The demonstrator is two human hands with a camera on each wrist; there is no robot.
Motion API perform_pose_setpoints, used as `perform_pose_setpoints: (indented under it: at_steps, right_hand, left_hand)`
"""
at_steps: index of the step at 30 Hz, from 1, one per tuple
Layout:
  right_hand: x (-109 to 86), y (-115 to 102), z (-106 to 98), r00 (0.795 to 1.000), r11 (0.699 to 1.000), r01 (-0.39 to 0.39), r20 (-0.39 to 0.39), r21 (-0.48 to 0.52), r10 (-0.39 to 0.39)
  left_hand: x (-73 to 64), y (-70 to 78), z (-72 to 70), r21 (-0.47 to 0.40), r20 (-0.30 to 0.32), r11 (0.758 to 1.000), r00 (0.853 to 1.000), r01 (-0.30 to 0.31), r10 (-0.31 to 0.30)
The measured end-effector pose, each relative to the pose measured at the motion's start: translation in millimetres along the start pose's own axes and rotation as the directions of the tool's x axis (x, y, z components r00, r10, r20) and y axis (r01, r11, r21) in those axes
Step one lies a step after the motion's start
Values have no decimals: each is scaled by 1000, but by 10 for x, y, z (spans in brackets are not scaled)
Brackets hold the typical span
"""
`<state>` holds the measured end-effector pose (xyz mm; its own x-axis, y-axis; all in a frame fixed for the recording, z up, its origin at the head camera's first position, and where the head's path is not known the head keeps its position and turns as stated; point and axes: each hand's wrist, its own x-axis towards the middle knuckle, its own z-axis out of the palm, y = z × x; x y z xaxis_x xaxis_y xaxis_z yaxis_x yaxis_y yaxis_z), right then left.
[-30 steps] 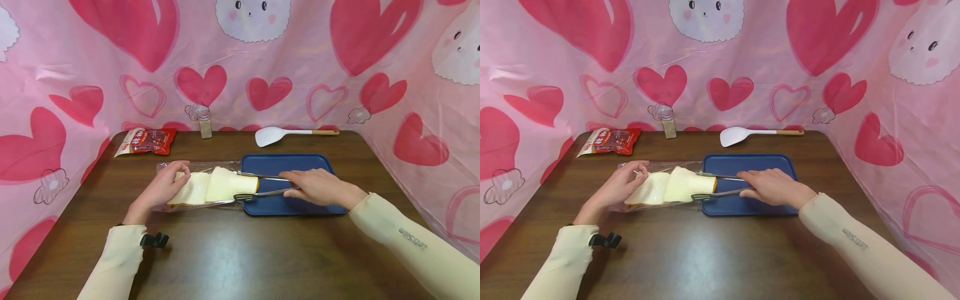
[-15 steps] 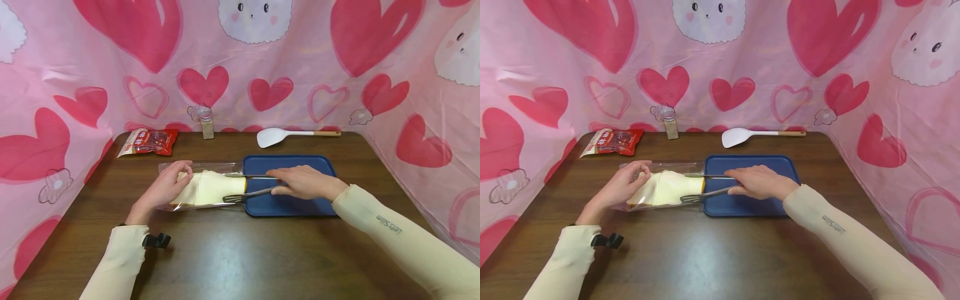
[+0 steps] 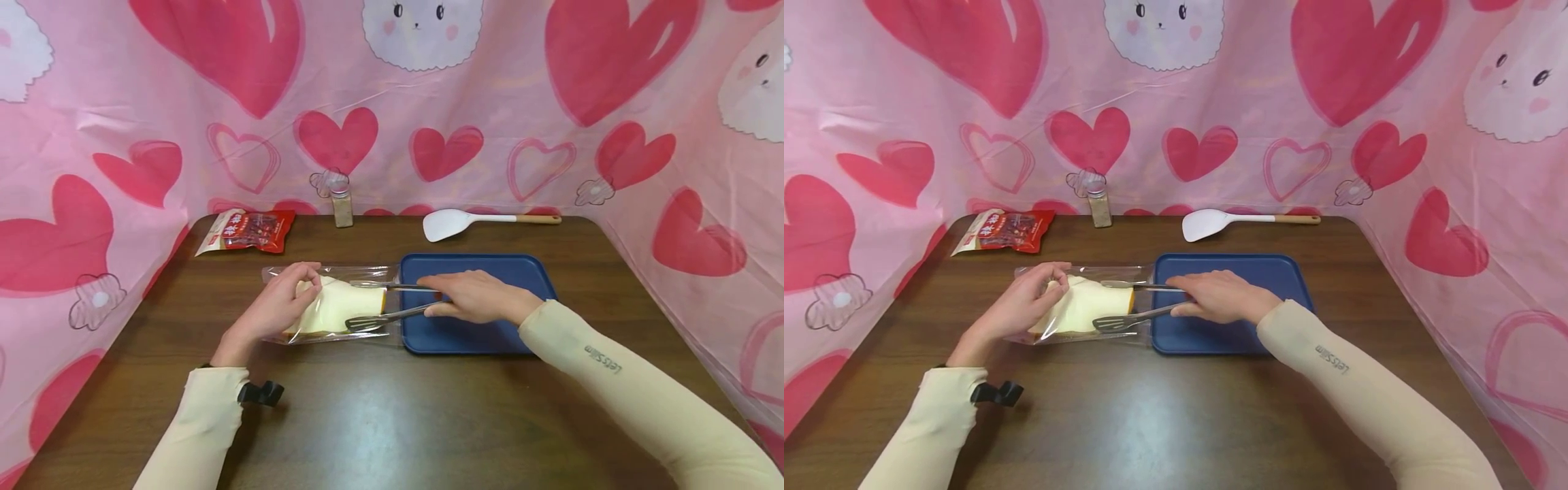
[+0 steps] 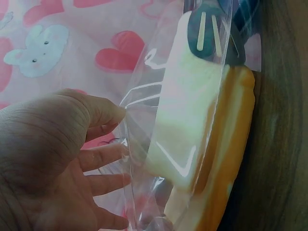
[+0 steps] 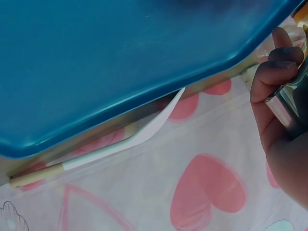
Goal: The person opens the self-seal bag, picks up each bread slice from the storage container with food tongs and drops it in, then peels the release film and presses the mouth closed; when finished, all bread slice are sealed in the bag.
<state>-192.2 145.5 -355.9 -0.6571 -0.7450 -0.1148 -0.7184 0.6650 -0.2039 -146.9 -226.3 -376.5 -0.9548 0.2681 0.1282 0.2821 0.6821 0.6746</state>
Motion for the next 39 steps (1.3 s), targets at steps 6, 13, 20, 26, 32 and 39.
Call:
perform_pose_setpoints:
  at_steps: [6, 13, 20, 26, 32, 39]
  right_hand:
    - [117, -64, 7, 1000, 1000, 0, 19, -4, 0]
    - [57, -18, -27, 998, 998, -55, 29, 5, 54]
    - [44, -14, -34, 998, 999, -39, 44, 21, 38]
    - [118, -76, -61, 998, 999, -29, 56, 21, 28]
    - [162, -84, -79, 997, 998, -37, 74, 46, 34]
    - [191, -77, -25, 999, 997, -31, 45, 72, 28]
  left_hand:
    - [-11, -17, -19, 7, -6, 1000, 1000, -2, 2]
    - [2, -2, -55, 6, -52, 999, 998, -33, 34]
    - [12, 23, -50, 11, -55, 999, 998, -32, 32]
    - [5, 11, -23, -3, -50, 1000, 999, -12, 12]
    - [9, 18, -34, -9, -59, 999, 998, -38, 38]
    - [17, 53, -47, -28, -16, 1000, 1000, 7, -7]
